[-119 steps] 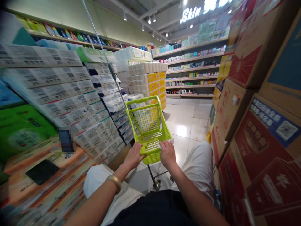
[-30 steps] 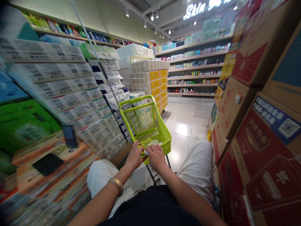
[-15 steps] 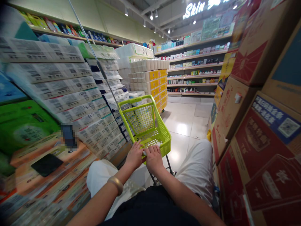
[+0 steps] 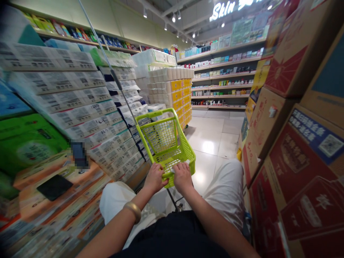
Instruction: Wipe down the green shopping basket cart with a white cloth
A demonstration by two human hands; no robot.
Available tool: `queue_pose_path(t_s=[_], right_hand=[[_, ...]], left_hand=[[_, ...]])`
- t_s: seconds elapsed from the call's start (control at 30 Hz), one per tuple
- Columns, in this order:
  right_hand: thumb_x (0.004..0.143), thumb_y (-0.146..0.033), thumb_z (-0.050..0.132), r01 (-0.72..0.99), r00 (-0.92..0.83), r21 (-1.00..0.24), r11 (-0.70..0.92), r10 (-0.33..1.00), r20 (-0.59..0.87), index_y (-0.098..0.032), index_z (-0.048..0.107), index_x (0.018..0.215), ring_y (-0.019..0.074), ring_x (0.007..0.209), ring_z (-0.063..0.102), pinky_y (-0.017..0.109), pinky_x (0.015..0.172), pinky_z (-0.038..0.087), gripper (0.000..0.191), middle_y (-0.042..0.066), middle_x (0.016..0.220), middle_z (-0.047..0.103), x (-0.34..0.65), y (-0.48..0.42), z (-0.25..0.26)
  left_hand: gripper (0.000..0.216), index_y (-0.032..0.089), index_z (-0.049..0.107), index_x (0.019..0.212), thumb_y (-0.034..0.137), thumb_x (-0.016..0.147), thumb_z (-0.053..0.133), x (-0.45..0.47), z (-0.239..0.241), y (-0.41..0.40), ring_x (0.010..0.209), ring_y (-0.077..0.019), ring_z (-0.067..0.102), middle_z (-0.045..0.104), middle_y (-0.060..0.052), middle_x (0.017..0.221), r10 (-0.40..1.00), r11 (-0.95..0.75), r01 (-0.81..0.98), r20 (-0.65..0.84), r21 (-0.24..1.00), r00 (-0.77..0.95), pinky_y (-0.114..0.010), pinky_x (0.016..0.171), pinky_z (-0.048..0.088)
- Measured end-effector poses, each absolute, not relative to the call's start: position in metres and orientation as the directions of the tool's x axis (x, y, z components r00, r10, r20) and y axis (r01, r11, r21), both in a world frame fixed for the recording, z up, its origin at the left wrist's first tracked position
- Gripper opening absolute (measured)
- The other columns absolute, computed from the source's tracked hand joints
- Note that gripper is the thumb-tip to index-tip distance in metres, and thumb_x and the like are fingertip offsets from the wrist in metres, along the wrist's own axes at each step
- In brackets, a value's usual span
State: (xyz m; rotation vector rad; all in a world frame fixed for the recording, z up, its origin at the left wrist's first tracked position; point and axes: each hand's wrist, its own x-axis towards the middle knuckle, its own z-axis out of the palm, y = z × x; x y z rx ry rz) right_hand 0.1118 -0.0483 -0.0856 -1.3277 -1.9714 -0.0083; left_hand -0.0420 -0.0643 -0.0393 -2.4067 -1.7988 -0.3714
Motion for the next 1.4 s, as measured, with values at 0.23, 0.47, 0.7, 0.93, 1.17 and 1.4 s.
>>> queue_pose_path(t_s=[0.23,0.47,0.7,0.93,1.17,1.4], right_hand=[[0.078,-0.006,0.050,0.759,-0.270,-0.341,0.554,0.745,0.610,-0.023,0.064,0.099,0.0208,0.100,0.050,0.036,0.106,0.029,0.030,0.005,0.099,0.062,0.121,-0.047,-0.088],[0.075,-0.003,0.047,0.796,-0.103,-0.425,0.432,0.788,0.607,-0.021,0.064,0.096,0.0224,0.109,0.049,0.039,0.110,0.025,0.032,0.007,0.103,0.063,0.142,-0.034,-0.087],[0.078,-0.007,0.050,0.676,-0.317,-0.361,0.642,0.696,0.644,-0.025,0.062,0.107,0.0199,0.106,0.050,0.037,0.108,0.026,0.036,0.004,0.106,0.063,0.092,-0.065,-0.088],[0.077,-0.004,0.047,0.748,-0.212,-0.363,0.556,0.718,0.663,-0.023,0.063,0.104,0.0207,0.107,0.051,0.037,0.109,0.026,0.037,0.005,0.104,0.063,0.137,-0.041,-0.092],[0.078,-0.005,0.048,0.732,-0.223,-0.397,0.554,0.745,0.628,-0.023,0.064,0.103,0.0205,0.107,0.049,0.039,0.109,0.025,0.034,0.005,0.103,0.063,0.107,-0.055,-0.090],[0.079,-0.007,0.050,0.686,-0.355,-0.323,0.652,0.688,0.634,-0.025,0.062,0.111,0.0197,0.105,0.051,0.036,0.107,0.028,0.039,0.004,0.107,0.064,0.111,-0.057,-0.089]], left_hand=[[0.020,0.019,0.071,0.076,0.036,0.066,0.071,-0.044,-0.039,-0.066,0.108,-0.0299,0.053,0.063,-0.010,0.095,0.918,-0.304,0.952,0.275,0.027,0.285,-0.047,0.108,0.035],[0.021,0.020,0.071,0.074,0.039,0.065,0.073,-0.043,-0.039,-0.065,0.106,-0.0292,0.054,0.063,-0.008,0.094,0.913,-0.300,0.954,0.294,0.020,0.282,-0.047,0.110,0.033],[0.024,0.018,0.072,0.084,0.035,0.066,0.071,-0.045,-0.039,-0.066,0.105,-0.0290,0.054,0.062,-0.010,0.095,0.916,-0.308,0.951,0.271,0.003,0.296,-0.047,0.108,0.034],[0.023,0.018,0.071,0.075,0.039,0.067,0.072,-0.046,-0.041,-0.067,0.107,-0.0305,0.053,0.062,-0.010,0.095,0.913,-0.309,0.951,0.289,0.028,0.288,-0.049,0.108,0.034],[0.023,0.017,0.071,0.078,0.036,0.066,0.071,-0.043,-0.040,-0.066,0.108,-0.0303,0.053,0.062,-0.011,0.094,0.918,-0.299,0.954,0.284,0.037,0.276,-0.047,0.109,0.034],[0.022,0.018,0.071,0.079,0.035,0.065,0.072,-0.045,-0.039,-0.068,0.108,-0.0296,0.053,0.062,-0.010,0.095,0.915,-0.311,0.950,0.283,0.034,0.289,-0.046,0.109,0.034]])
